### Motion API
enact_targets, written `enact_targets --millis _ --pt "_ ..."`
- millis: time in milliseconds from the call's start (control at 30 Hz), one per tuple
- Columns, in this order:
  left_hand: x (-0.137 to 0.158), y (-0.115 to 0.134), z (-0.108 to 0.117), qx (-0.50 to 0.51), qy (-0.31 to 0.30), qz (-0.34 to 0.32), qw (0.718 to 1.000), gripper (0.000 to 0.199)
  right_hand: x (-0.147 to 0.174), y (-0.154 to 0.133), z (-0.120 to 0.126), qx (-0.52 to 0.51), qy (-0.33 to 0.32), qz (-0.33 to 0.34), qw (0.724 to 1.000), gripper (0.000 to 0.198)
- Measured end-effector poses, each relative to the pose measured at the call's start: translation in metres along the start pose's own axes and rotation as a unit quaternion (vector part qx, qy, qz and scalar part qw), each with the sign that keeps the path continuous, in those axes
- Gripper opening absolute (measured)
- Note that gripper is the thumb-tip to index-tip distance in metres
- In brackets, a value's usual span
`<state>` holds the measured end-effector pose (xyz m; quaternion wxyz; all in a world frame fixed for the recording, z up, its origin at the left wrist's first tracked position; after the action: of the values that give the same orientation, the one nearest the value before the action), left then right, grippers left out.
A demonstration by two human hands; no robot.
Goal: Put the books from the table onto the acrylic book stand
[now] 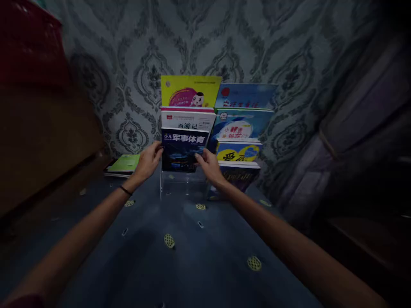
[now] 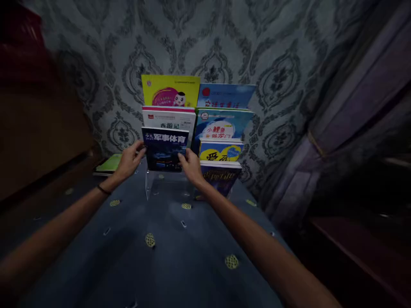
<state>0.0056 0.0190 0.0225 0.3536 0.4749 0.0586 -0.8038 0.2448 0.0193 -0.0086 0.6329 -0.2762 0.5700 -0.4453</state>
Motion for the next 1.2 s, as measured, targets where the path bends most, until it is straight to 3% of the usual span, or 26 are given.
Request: enact_targets --millis 267,367,500,833,1200 --pt "0.000 -0.004 -0.011 0.022 0.020 -0.008 1.000 0.015 0.001 0.001 0.001 0.026 0.017 -0.002 1.000 0.027" --pt "0.003 -0.007 -0.015 0.023 0.025 -0.007 0.999 0.011 0.004 0.002 -0.002 0.087 0.012 -0.017 0.996 0.021" --pt "0.009 -0.011 -0.015 0.007 0.013 0.005 1.000 0.003 0.006 0.006 -0.003 0.214 0.022 -0.049 0.975 0.017" --pt "0.013 -0.020 -0.020 -0.042 -0.039 0.040 0.998 0.008 0.012 0.003 -0.001 0.347 0.040 -0.053 0.936 0.010" --pt "0.015 -0.022 -0.022 -0.050 -0.038 0.042 0.997 0.009 0.028 0.007 -0.014 0.312 0.040 -0.001 0.949 0.055"
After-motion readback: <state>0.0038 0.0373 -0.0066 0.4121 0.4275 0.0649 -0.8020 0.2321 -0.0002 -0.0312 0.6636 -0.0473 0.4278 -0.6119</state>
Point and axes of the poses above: each hand's wrist, its own x-axis away from the middle knuckle, its own z-axis out of the back of the hand, y = z × x, the point moved 3 cm from there along -x, towards the middle knuckle, and after that the axes turned 10 degrees about -z, right-handed, at the moved point
